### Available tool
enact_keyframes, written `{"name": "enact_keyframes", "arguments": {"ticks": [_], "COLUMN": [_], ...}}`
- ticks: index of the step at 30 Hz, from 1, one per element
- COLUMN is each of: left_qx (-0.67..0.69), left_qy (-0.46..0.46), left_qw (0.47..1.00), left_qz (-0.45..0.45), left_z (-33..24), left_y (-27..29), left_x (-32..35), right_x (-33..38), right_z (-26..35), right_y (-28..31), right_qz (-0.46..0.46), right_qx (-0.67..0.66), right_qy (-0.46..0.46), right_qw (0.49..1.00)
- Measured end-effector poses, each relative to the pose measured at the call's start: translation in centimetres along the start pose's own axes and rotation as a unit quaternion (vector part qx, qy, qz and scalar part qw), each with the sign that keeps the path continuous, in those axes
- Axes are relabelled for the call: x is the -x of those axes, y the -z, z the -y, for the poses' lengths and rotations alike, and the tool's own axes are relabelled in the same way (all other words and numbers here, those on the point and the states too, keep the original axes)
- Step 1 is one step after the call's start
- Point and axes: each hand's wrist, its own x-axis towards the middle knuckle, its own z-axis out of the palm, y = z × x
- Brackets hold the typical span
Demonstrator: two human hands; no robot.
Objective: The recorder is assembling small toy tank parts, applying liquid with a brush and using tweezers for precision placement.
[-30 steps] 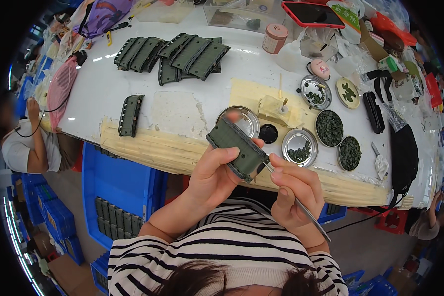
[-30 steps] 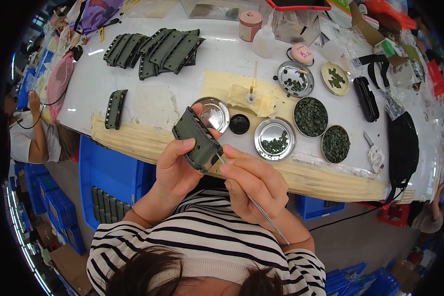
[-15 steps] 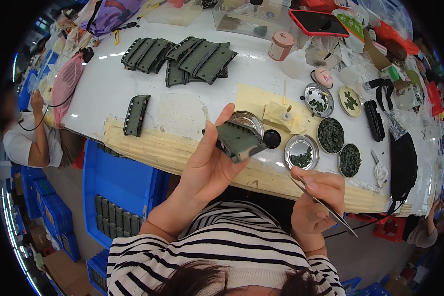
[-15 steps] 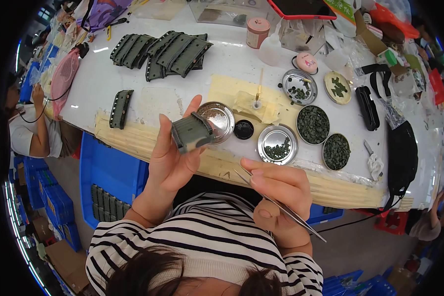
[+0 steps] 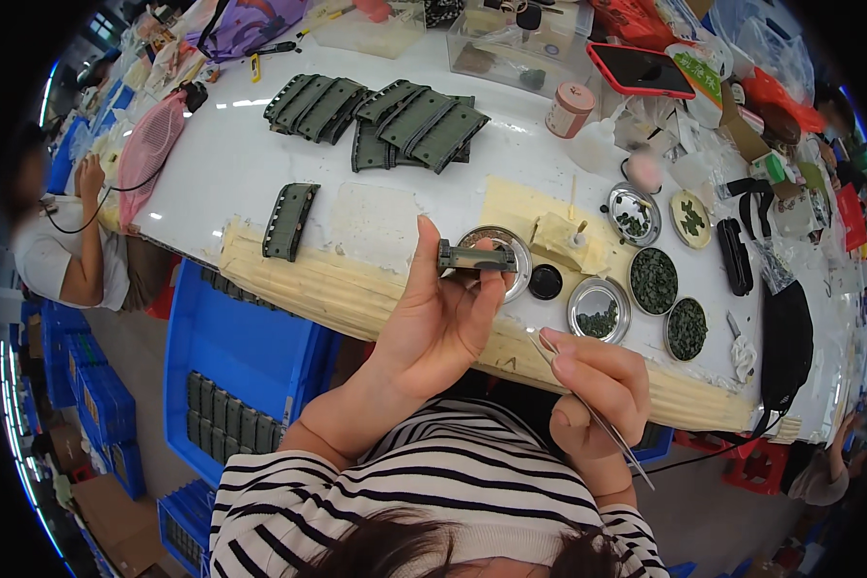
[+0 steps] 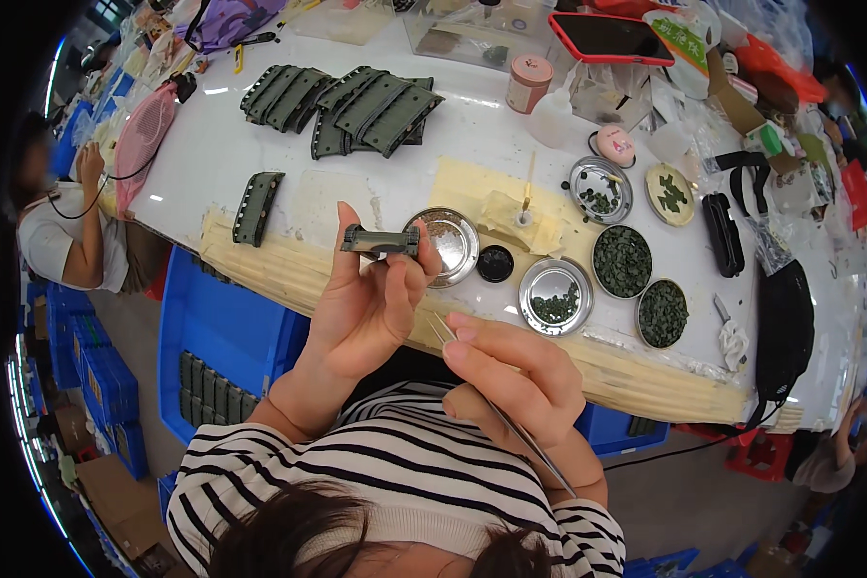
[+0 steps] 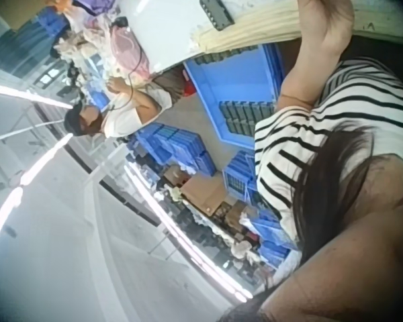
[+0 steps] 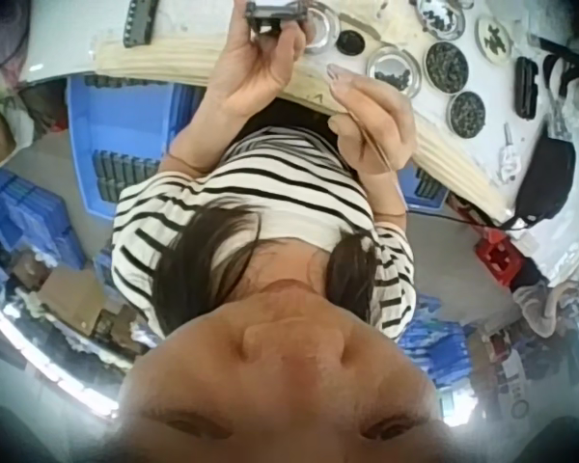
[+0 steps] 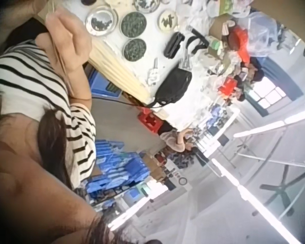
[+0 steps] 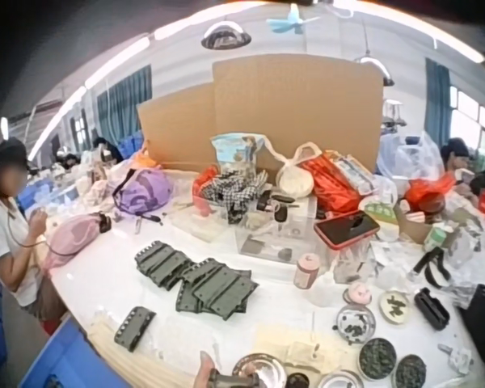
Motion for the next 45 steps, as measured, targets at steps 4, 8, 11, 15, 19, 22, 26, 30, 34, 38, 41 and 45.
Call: {"name": "enact_keyframes", "arguments": {"ticks": [4, 8, 11, 15, 19, 22, 26, 30, 34, 38, 41, 45], "left_qx": [-0.001, -0.173, -0.315, -0.416, -0.408, -0.429, -0.464, -0.508, -0.533, -0.573, -0.603, -0.498], "left_qy": [-0.014, -0.106, -0.237, -0.287, -0.277, -0.271, -0.307, -0.331, -0.323, -0.286, -0.204, -0.045], "left_qw": [1.000, 0.978, 0.918, 0.861, 0.863, 0.853, 0.821, 0.789, 0.777, 0.762, 0.768, 0.865], "left_qz": [0.008, 0.052, 0.048, -0.055, -0.108, -0.124, -0.125, -0.096, -0.093, -0.093, -0.076, -0.039], "left_z": [-0.2, -1.0, -1.5, -2.1, -2.4, -2.6, -2.3, -2.2, -2.5, -2.5, -1.8, -1.0], "left_y": [0.3, 0.2, -0.2, -1.1, -0.6, -0.5, -0.7, -0.9, -0.6, -0.2, -0.3, 0.0], "left_x": [0.3, 1.4, 2.6, 3.0, 3.1, 2.8, 2.7, 2.8, 2.9, 2.8, 2.4, 1.6], "right_x": [-0.2, 0.6, 0.7, -0.1, -0.8, -1.2, -1.4, -1.5, -1.5, -1.7, -2.4, -2.3], "right_z": [-0.3, -1.7, -3.3, -4.6, -5.1, -5.3, -5.3, -5.4, -5.4, -5.0, -3.9, -3.9], "right_y": [-0.2, -1.3, -2.0, -3.0, -4.2, -4.7, -5.1, -5.2, -5.2, -4.4, -3.4, -3.0], "right_qz": [-0.005, -0.071, -0.058, 0.021, 0.043, 0.058, 0.064, 0.075, 0.067, 0.020, 0.001, 0.000], "right_qx": [0.002, -0.068, -0.076, 0.016, 0.055, 0.077, 0.087, 0.098, 0.083, 0.015, -0.047, -0.104], "right_qy": [0.001, -0.126, -0.220, -0.197, -0.171, -0.159, -0.153, -0.155, -0.146, -0.146, -0.129, -0.112], "right_qw": [1.000, 0.987, 0.971, 0.980, 0.983, 0.983, 0.982, 0.980, 0.983, 0.989, 0.991, 0.988]}}
